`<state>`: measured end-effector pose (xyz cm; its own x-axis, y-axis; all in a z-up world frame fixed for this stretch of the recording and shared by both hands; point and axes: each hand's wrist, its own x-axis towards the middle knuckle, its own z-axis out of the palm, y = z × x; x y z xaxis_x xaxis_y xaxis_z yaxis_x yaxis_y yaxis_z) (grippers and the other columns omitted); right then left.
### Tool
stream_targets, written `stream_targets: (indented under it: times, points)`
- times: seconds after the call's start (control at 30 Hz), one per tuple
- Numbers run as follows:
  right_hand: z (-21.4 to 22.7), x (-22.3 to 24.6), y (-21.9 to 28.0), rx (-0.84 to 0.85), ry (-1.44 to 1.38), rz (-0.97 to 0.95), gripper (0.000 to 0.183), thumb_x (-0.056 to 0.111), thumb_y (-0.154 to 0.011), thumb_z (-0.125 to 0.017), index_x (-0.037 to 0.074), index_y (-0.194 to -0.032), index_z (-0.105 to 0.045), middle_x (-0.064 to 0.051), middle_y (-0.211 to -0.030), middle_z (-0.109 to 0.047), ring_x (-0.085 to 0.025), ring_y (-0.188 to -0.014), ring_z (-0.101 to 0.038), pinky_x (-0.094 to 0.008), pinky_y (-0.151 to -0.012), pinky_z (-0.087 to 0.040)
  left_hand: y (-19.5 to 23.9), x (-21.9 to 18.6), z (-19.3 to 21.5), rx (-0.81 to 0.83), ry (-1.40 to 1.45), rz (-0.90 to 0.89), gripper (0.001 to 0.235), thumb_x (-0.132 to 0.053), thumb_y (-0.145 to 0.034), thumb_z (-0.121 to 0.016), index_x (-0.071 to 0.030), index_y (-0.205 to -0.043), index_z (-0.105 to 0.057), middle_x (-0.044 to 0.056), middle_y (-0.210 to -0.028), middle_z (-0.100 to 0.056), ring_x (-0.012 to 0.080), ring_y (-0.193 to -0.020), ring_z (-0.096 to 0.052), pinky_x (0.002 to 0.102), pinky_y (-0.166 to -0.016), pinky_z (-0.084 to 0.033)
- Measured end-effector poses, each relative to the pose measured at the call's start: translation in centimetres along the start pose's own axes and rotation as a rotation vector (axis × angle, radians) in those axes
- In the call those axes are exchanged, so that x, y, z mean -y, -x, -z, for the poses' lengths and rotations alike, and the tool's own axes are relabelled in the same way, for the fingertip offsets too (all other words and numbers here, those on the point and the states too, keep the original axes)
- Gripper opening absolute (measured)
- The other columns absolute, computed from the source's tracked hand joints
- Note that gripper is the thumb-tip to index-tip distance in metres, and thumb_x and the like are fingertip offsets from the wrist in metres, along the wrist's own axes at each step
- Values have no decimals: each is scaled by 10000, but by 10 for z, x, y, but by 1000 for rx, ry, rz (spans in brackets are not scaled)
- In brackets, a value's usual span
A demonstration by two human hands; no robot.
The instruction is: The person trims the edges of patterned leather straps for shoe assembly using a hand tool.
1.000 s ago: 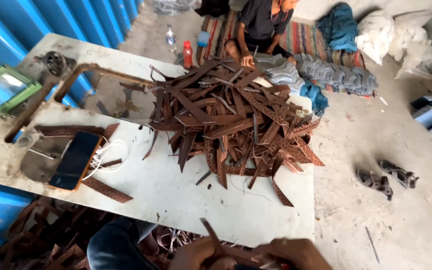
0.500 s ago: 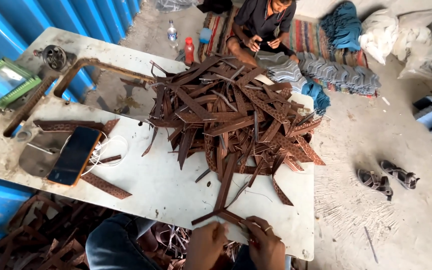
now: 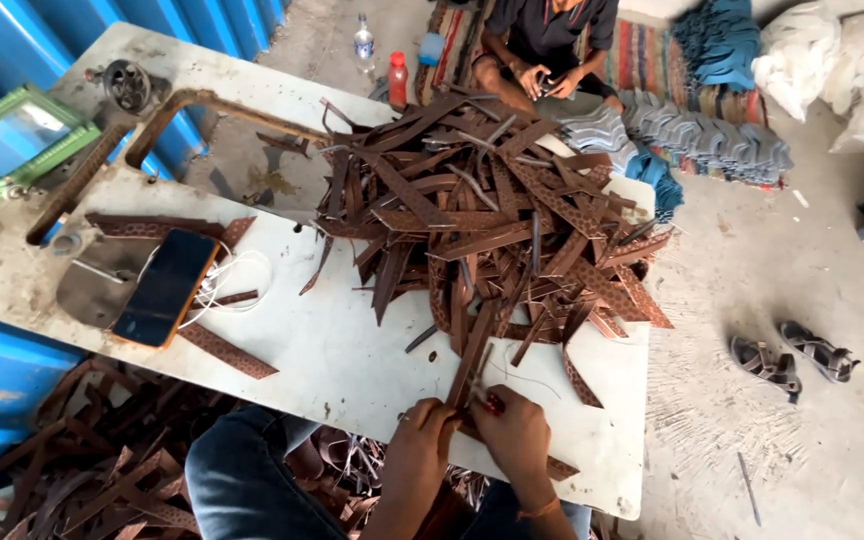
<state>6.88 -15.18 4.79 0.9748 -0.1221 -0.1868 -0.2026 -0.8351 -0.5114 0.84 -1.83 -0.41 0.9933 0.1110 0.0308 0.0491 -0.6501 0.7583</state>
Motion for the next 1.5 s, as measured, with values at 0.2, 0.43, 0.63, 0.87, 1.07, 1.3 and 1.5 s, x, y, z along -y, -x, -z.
stream_targets:
  times: [0.2, 0.43, 0.63, 0.87, 1.07, 1.3, 1.5]
  points:
    - [-16, -33, 10, 5, -362, -1, 303, 267, -809, -828, -26, -823, -754, -151, -613, -657, -187, -576, -584, -360, -569, -493, -2, 1, -5, -35, -44, -24, 203, -193, -980, -639, -44, -1107, -696, 94, -1122, -644, 319, -916, -670, 421, -800, -548]
    - [-28, -31, 30, -42, -597, 354, 229, 128, -775, -760, 8, -967, -781, -57, -684, -721, -72, -594, -617, -278, -538, -513, 2, 5, -12, -51, -101, -107, 386, 15, -823, -638, 6, -1209, -648, 128, -1238, -603, 338, -1040, -662, 421, -833, -559]
    - [-55, -73, 15, -1, -706, 19, 204, 118, -884, -862, -67, -886, -775, -111, -738, -602, -117, -666, -480, -301, -586, -395, 2, -4, -1, -63, -42, -96, 327, -21, -873, -653, -42, -1197, -688, 99, -1208, -636, 334, -1010, -674, 429, -845, -549]
    - [-39, -64, 26, 46, -929, -48, 161, 76, -831, -796, -22, -958, -810, -33, -812, -802, -81, -732, -668, -240, -680, -530, -3, -5, 2, -38, 16, -71, 308, -37, -881, -665, -41, -1183, -719, 90, -1167, -655, 320, -991, -686, 420, -860, -550]
    - [-22, -37, 30, 24, -599, 281, 177, 59, -789, -804, 0, -955, -824, -81, -835, -794, -139, -725, -724, -257, -664, -545, -2, -10, -5, -89, -26, -66, 357, -64, -777, -731, -25, -1132, -730, 102, -1180, -668, 333, -985, -684, 434, -835, -554]
    - [-17, -51, 24, -36, -356, 268, 282, 30, -780, -759, 62, -1059, -788, -78, -902, -787, -153, -659, -724, -308, -594, -575, -15, -20, 13, -109, 162, 177, 145, -162, -873, -724, -73, -975, -777, 68, -1030, -767, 257, -807, -772, 369, -744, -613]
    - [14, -31, 21, 69, -351, 205, 330, 112, -794, -817, 87, -1120, -769, -100, -867, -770, -199, -702, -721, -329, -629, -585, -20, -28, 33, -38, 312, 327, 142, -195, -875, -730, -65, -889, -787, 56, -961, -781, 272, -717, -764, 372, -664, -589]
